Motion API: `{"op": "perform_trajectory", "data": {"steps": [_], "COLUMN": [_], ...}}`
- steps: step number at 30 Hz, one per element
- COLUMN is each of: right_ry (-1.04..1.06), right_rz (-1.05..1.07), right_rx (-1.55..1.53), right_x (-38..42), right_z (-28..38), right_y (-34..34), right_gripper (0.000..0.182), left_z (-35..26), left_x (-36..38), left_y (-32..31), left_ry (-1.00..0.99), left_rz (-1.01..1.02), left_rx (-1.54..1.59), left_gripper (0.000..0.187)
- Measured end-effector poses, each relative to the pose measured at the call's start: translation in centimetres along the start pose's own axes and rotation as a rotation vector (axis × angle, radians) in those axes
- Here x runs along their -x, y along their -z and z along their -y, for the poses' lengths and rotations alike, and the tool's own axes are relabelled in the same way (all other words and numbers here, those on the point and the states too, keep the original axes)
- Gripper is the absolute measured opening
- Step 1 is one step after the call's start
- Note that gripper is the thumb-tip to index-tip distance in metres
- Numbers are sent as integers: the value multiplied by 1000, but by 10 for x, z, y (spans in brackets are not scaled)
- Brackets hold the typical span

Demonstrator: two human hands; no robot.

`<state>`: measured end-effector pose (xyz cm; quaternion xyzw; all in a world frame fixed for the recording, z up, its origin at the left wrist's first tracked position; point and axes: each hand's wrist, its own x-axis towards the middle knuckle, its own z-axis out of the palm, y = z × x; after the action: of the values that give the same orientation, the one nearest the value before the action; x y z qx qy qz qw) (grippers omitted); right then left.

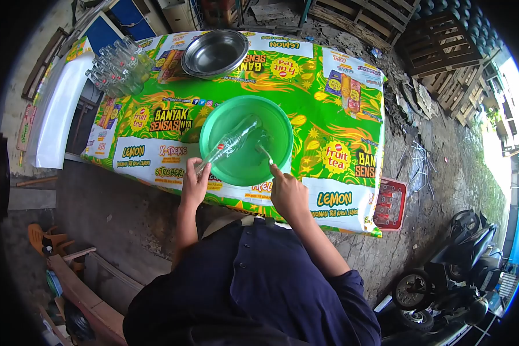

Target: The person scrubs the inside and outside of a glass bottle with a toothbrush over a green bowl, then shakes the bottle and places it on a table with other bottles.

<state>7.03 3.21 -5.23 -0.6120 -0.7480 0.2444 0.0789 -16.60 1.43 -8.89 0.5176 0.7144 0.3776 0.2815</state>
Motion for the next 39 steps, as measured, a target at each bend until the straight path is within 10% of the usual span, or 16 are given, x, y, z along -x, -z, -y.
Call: {"op": "perform_trajectory", "data": {"steps": [27, 39], "right_ry": [272, -74], "right_rz": [-98, -90], "right_rx": [78, 66], "right_x": [-8, -4], "right_z": [24, -1], "right_y": [-26, 9], "right_gripper": [43, 35], "left_z": [6, 16], "left_x": [-4, 3], "left_y": [3, 3], "left_ry": [-1, -138], "left_rz": [-16, 18], "left_rx": [-22, 83], "left_gripper": [28, 23]}}
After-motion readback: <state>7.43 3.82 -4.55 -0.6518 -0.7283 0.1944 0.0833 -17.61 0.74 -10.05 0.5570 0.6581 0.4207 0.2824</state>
